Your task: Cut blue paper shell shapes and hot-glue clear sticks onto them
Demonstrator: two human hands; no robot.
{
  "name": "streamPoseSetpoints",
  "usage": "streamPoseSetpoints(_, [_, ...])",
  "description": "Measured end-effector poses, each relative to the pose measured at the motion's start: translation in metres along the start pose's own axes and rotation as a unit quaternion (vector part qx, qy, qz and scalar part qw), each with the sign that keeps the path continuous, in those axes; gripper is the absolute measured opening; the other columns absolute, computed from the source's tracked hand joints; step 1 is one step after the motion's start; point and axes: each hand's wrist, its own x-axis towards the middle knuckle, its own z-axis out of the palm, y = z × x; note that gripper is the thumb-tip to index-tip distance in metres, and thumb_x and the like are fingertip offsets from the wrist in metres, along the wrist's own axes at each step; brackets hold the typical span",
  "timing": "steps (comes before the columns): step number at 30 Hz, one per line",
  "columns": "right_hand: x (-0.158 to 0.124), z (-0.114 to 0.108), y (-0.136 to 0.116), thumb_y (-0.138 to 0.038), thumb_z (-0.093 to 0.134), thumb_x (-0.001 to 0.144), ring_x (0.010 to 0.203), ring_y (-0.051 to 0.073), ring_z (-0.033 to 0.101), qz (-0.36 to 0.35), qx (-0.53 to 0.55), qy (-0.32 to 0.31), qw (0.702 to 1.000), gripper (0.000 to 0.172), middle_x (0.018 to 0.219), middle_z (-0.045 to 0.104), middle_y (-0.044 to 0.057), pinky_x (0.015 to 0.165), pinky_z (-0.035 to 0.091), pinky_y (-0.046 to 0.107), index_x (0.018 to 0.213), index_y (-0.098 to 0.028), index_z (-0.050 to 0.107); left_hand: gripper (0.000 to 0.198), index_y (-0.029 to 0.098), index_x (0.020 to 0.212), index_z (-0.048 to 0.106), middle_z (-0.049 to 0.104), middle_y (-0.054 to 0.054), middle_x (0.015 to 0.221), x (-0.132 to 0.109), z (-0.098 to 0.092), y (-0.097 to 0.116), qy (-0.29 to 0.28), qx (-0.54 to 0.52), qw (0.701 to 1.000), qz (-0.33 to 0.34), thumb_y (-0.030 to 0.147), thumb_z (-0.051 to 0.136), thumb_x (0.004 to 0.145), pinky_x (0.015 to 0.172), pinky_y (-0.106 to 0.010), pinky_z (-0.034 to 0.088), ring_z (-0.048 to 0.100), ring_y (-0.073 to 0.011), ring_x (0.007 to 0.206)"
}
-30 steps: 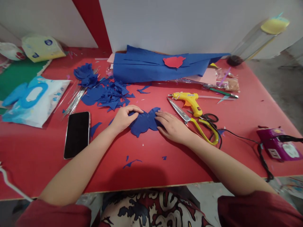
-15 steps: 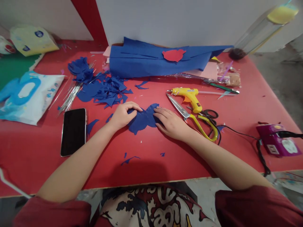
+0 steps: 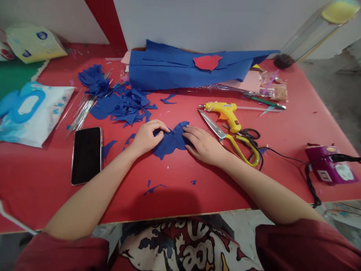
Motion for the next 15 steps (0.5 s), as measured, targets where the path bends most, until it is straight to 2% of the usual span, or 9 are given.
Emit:
streamPoseSetpoints(10, [-0.0008, 0.0018, 0.0009, -0.023, 0.046, 0.087, 0.121, 0.03, 0.048, -0.017, -0.017, 0.016, 1.0, 0.036, 0.125, 0.055, 0.019, 0.103, 0.04, 0.046, 0.115, -0.003, 0.056, 0.021, 0.016, 0.077, 0.067, 0.067, -0.004, 0.086, -0.0009, 0.0036, -0.0029, 0.022, 0.038, 0.999, 0.029, 0.011, 0.047, 0.076, 0.083, -0.032, 0.048, 0.061, -0.0149, 0.082])
streamPoseSetpoints(15, [-0.0007, 0.0018, 0.0006, -0.024, 0.046, 0.087, 0.122, 0.029, 0.047, 0.002, -0.003, 0.008, 1.0, 0.034, 0.126, 0.055, 0.017, 0.102, 0.04, 0.05, 0.116, -0.009, 0.056, 0.022, 0.016, 0.078, 0.068, 0.066, -0.004, 0.087, -0.0017, 0.0041, -0.002, 0.025, 0.06, 0.998, 0.026, 0.01, 0.046, 0.076, 0.083, -0.033, 0.048, 0.061, -0.0153, 0.083])
